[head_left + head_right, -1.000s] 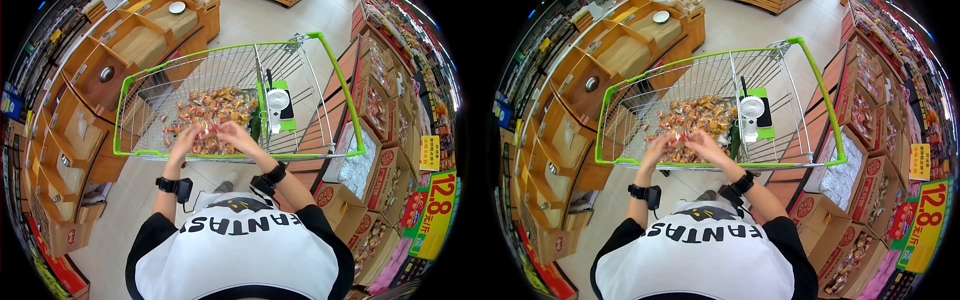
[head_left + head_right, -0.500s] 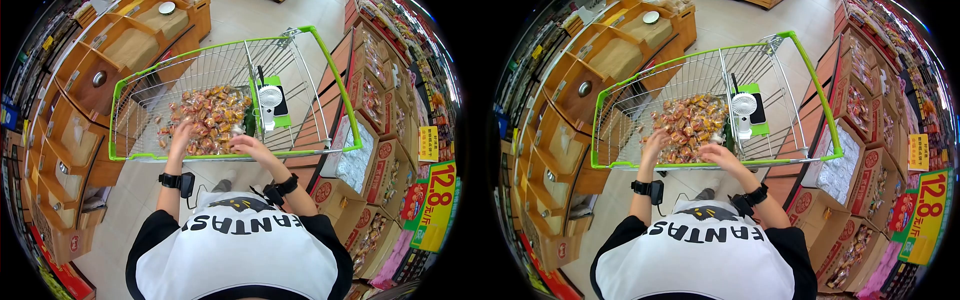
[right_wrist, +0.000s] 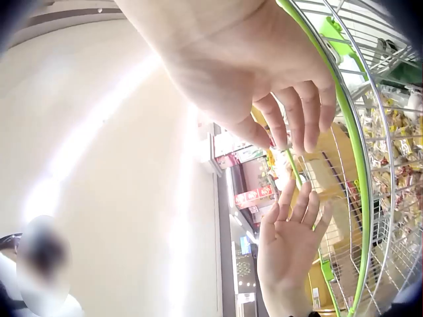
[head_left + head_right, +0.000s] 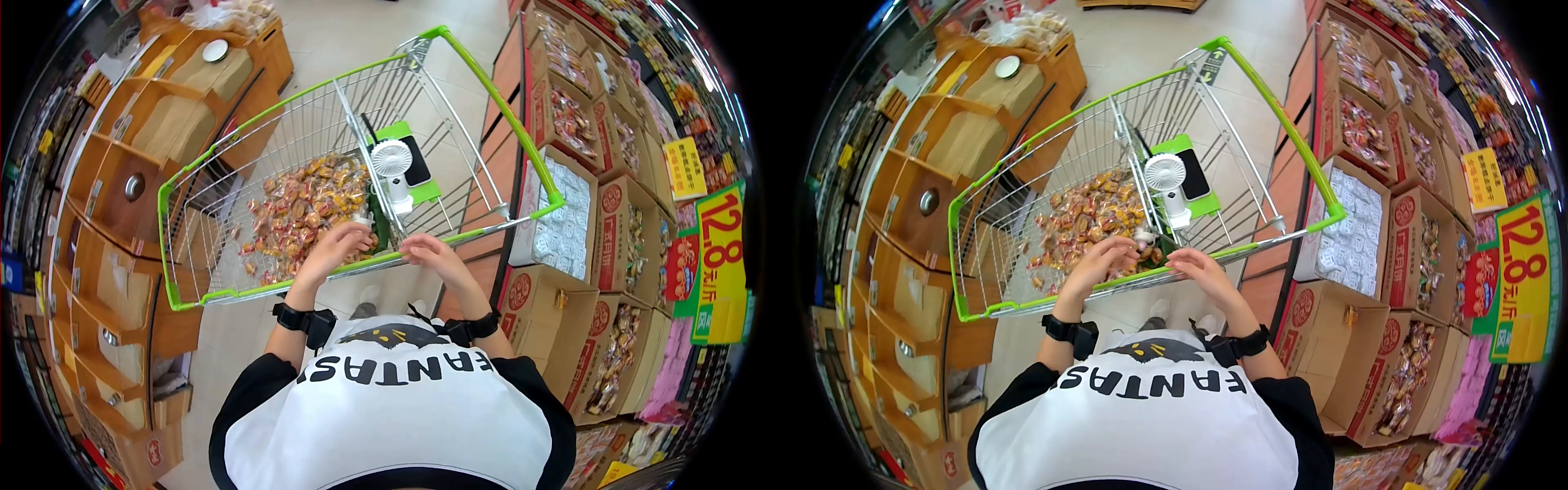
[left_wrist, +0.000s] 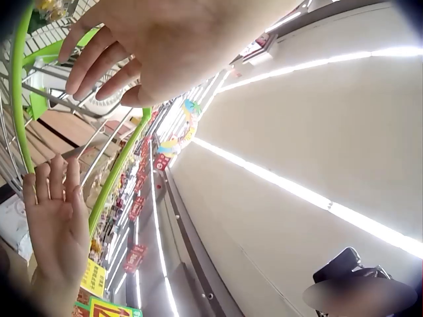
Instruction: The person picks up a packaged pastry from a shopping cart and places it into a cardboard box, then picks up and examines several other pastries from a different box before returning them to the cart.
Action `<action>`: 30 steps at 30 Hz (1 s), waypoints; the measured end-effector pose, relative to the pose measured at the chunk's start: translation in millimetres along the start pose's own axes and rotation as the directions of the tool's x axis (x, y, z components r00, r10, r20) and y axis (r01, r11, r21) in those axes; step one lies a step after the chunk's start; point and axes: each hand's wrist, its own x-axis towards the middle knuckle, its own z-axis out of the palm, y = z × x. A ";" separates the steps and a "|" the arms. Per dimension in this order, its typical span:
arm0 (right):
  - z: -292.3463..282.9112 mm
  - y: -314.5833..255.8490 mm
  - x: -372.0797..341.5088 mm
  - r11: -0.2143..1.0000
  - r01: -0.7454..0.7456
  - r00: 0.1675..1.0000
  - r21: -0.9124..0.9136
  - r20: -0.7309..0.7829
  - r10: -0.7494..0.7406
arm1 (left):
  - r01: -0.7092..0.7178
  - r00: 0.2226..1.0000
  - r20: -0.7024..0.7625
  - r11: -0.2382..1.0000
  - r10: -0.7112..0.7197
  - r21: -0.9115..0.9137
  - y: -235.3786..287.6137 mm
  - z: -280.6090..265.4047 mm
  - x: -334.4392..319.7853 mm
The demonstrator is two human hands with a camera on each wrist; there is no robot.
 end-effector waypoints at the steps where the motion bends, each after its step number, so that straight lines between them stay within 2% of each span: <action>1: -2.1 -1.9 -4.6 1.000 0.000 1.000 0.022 -0.022 0.001 | -0.047 0.997 0.056 0.999 0.048 -0.019 -1.2 3.8 4.4; 5: -11.4 -5.1 -19.2 0.997 0.038 0.996 0.069 -0.079 -0.032 | 0.048 0.991 0.122 0.998 -0.054 0.051 11.7 24.7 12.4; 12: -28.3 -2.7 -47.8 0.993 0.092 0.976 0.072 -0.206 -0.076 | -0.002 0.966 0.259 0.996 -0.021 0.088 -0.4 52.2 36.0; 20: -51.7 3.8 -88.7 0.986 0.145 0.929 0.083 -0.355 -0.106 | 0.024 0.912 0.399 0.984 -0.094 0.178 1.7 93.4 51.2; 26: -64.0 10.6 -121.4 0.981 0.175 0.861 0.080 -0.496 -0.113 | 0.039 0.848 0.510 0.978 -0.142 0.207 5.0 131.0 62.1; 30: -73.5 17.2 -148.7 0.964 0.263 0.754 0.039 -0.632 -0.180 | 0.017 0.789 0.591 0.966 -0.171 0.256 6.4 157.0 72.1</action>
